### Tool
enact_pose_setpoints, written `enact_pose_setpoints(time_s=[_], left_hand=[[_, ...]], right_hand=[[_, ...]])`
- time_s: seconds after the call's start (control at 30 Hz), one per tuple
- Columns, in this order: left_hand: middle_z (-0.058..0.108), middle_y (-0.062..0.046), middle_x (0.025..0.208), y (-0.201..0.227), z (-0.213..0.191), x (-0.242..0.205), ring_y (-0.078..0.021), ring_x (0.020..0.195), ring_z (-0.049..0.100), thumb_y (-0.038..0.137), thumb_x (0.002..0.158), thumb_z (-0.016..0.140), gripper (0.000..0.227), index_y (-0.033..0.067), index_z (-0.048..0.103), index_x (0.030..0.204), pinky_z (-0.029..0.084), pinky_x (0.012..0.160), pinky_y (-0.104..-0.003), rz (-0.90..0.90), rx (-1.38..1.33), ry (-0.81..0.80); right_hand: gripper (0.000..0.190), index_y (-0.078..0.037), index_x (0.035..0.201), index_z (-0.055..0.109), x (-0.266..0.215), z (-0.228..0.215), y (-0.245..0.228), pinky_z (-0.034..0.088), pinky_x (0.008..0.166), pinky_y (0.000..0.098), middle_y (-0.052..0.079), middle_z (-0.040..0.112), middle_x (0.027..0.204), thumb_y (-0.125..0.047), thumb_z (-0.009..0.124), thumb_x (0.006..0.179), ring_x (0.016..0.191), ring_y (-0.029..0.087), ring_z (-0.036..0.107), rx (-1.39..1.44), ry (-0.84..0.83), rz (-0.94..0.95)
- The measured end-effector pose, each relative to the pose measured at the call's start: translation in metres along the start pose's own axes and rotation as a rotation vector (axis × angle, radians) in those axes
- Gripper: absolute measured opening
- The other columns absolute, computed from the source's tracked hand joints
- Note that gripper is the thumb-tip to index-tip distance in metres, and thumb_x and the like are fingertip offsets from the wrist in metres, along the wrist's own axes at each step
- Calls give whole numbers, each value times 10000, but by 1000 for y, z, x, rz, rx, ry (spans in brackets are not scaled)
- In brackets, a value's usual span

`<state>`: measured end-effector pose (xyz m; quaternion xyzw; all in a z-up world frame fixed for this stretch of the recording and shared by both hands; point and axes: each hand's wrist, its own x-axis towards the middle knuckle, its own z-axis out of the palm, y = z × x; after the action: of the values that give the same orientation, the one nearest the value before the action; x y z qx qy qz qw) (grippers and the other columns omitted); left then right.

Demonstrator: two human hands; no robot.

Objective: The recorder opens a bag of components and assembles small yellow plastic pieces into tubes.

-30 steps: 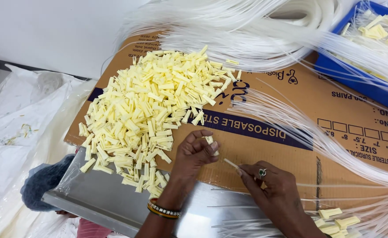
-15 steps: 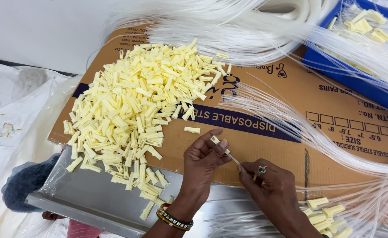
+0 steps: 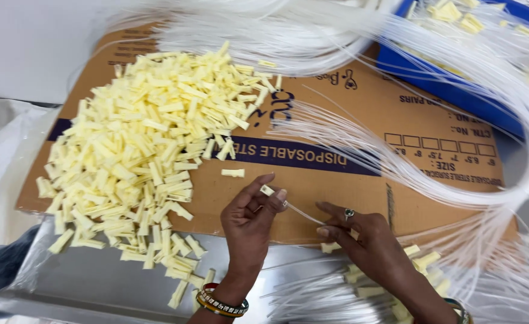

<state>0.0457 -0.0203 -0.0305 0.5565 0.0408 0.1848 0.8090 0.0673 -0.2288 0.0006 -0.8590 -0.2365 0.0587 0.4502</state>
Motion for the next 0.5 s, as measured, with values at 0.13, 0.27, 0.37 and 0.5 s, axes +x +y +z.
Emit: enact_pose_setpoints(time_s=[0.13,0.27,0.37,0.5], left_hand=[[691,-30,877,8,19,-19,-57,787,646,-48,937,765,388,-6,705,1318,574,715,-219,-18,90,-31],[713,-37,1032,21,29,-26,-65,836,689,-50,925,729,509,34,606,1411,602,707,-224,78,222,-123],[690,-23,1040,14,25,-30,-58,828,692,-29,926,728,662,113,448,1509,603,699,-218,79,131,-148],[718,-83,949,1,18,-34,-113,791,696,28,989,741,846,355,259,1602,604,701,-273,-247,-343,-232]], right_hand=[[528,-60,1427,649,-10,-4,15,605,690,303,119,800,752,-200,766,931,673,145,807,129,-80,293],[540,-50,1463,599,3,7,41,638,634,358,199,836,864,-138,735,948,708,179,788,571,-201,295],[566,-82,1490,568,6,12,39,637,623,362,197,824,882,-128,739,952,696,194,760,589,-250,326],[628,-162,1532,526,0,3,23,614,630,341,145,774,858,-139,766,952,647,209,709,354,-240,405]])
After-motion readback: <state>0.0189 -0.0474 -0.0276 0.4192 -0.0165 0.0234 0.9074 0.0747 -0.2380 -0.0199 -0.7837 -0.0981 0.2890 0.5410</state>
